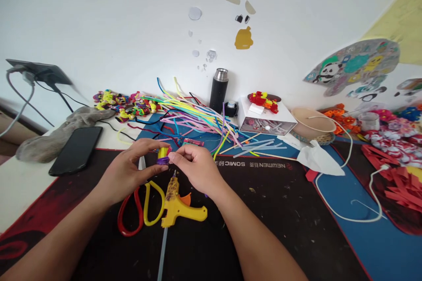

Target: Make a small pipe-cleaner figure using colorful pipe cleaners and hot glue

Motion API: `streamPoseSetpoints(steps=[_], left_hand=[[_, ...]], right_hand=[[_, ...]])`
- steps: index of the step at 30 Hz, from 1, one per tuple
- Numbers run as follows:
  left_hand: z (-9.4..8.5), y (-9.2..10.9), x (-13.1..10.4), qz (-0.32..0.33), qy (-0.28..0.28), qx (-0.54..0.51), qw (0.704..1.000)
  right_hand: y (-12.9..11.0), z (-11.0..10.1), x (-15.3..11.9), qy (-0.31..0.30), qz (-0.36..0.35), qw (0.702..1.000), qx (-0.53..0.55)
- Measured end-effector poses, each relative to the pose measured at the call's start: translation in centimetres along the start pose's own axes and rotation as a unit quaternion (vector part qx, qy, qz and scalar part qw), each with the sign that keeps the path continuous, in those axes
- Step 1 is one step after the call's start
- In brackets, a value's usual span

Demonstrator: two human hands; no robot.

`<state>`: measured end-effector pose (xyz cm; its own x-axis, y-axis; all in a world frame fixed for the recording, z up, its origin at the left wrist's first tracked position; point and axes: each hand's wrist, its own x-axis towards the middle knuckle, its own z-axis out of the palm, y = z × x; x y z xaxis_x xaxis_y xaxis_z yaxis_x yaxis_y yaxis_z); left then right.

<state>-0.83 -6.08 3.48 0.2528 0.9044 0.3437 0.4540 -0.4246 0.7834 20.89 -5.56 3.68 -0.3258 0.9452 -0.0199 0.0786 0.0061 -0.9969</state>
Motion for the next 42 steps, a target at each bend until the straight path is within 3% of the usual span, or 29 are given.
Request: streamPoseSetpoints(steps=[42], left_hand=[[0.06,0.03,-0.24,-0.013,0.028,-0.040,0.999]], right_hand=[[0.43,0.20,0.09,-0.005,0.020,0.999,0.047]])
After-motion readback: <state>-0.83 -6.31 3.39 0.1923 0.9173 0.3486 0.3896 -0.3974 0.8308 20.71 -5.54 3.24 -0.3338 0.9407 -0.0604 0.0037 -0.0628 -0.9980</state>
